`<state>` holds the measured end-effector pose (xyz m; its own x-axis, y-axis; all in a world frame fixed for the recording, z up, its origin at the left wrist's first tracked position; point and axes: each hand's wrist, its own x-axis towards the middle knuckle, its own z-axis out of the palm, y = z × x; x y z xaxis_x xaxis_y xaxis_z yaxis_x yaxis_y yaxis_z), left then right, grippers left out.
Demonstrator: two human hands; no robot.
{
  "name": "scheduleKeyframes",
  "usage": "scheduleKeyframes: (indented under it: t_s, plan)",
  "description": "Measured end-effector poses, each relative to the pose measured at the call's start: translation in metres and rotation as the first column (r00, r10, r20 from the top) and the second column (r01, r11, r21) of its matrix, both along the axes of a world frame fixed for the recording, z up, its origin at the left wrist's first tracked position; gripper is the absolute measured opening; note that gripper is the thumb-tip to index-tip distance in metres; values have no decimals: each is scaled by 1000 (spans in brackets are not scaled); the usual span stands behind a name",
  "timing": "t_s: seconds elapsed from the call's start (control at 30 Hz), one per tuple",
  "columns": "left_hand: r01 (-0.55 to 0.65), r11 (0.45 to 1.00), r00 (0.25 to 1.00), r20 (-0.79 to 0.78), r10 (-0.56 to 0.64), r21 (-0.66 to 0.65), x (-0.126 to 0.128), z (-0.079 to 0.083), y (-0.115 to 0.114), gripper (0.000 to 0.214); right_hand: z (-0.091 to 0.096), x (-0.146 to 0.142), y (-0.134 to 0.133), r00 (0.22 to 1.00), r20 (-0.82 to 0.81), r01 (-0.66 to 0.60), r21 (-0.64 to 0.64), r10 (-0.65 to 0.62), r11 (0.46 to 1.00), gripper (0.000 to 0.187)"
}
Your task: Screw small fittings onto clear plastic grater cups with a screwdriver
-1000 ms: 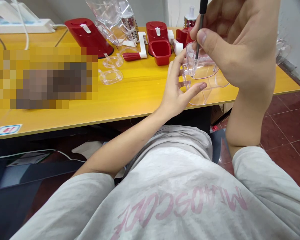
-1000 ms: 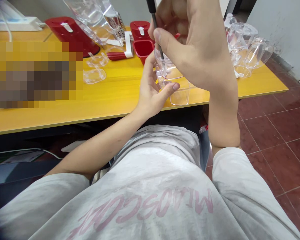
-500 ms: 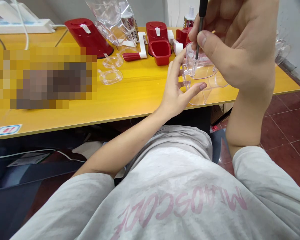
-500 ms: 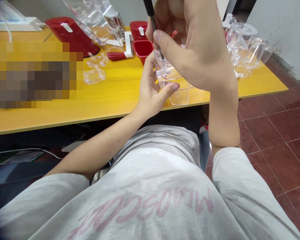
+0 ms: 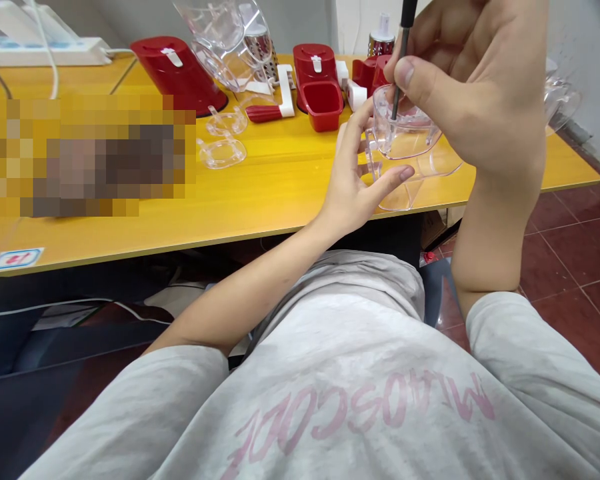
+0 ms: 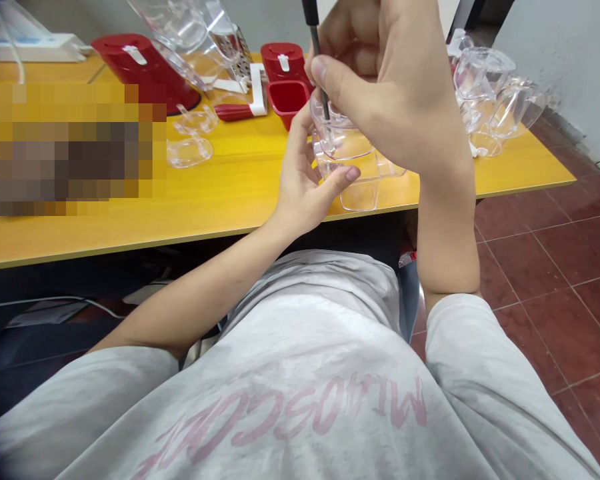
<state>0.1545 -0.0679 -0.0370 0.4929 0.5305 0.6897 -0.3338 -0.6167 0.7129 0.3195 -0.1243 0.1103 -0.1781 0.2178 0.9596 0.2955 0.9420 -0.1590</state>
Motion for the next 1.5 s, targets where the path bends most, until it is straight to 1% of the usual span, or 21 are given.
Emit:
scheduleKeyframes:
  t_s: [0.03, 0.07, 0.1, 0.13, 0.17, 0.27, 0.37, 0.43, 0.53, 0.7, 0.77, 0.8, 0.93, 1.0, 1.1, 1.2, 1.3, 1.33, 1.4, 1.43, 1.5]
  plan:
    - [-27, 1000, 999, 19, 27, -15, 1, 1, -1, 122, 1, -1, -4, 999, -28, 24, -24, -24, 999, 58]
    - [-58, 998, 997, 39, 59, -30, 2, 2, -2, 124, 2, -3, -9, 999, -43, 29, -6, -29, 1000, 55]
    - [-81, 996, 995, 56, 84, -46, 3, 3, -4, 125, 4, -4, -15, 996, 32, 87, -107, -84, 990, 49]
    - [-87, 994, 994, 60, 91, -60, 4, 4, -5, 126, 6, -5, -20, 989, 66, 138, -140, -129, 981, 47]
    - [-84, 994, 994, 63, 89, -75, 4, 4, -6, 127, 8, -5, -25, 986, 77, 157, -135, -147, 978, 50]
    - [-61, 992, 993, 90, 71, -109, 7, -1, -2, 129, 9, -4, -28, 989, 33, 144, -109, -142, 983, 55]
    - [-32, 999, 990, 134, 37, -37, 9, -11, 9, 129, 5, -2, -18, 994, 17, 112, -126, -111, 986, 56]
    - [-21, 1000, 988, 151, 18, 16, 12, -17, 16, 130, 1, -3, -11, 998, -16, 56, -52, -57, 997, 60]
    - [-43, 999, 987, 153, 45, -16, 14, -18, 18, 132, 0, -8, -10, 995, -65, 69, -64, -73, 996, 60]
    - [-58, 990, 983, 164, 79, -132, 12, -6, 5, 130, 13, -15, -39, 994, -35, 92, -245, -103, 965, 49]
    - [-51, 988, 985, 157, 74, -145, 9, -1, 0, 129, 19, -15, -48, 986, -3, 154, -332, -165, 931, 43]
    - [-49, 988, 986, 148, 70, -144, 8, 1, -1, 127, 20, -13, -50, 983, 7, 174, -341, -183, 924, 43]
    - [-48, 993, 994, 91, 58, -110, 4, 3, -1, 121, 15, -4, -36, 994, 32, 107, -230, -102, 967, 55]
    - [-44, 996, 993, 101, 52, -83, 4, 0, 2, 121, 9, 2, -23, 998, 11, 62, -72, -62, 995, 64]
    - [-49, 997, 987, 148, 58, -60, 7, -6, 5, 124, 3, 6, -10, 984, 17, 178, -8, -178, 984, 71]
    - [-51, 997, 989, 135, 58, -56, 7, -8, 6, 124, 4, 4, -11, 974, 30, 226, -25, -226, 974, 68]
    - [-41, 998, 993, 109, 45, -40, 7, -8, 7, 122, 7, -1, -19, 986, -10, 162, -76, -164, 984, 56]
    - [-39, 999, 994, 105, 42, -33, 7, -8, 7, 121, 7, -3, -20, 990, -27, 139, -64, -141, 988, 55]
    - [-40, 999, 994, 101, 40, -3, 6, -9, 9, 120, 8, -3, -21, 993, -1, 117, -44, -118, 992, 63]
    - [-42, 999, 994, 98, 40, 26, 6, -9, 9, 118, 7, -2, -19, 996, 23, 90, -43, -89, 995, 68]
    - [-55, 994, 995, 83, 47, 98, 4, -10, 10, 112, 5, 1, -14, 997, 49, -55, -73, 58, 996, 70]
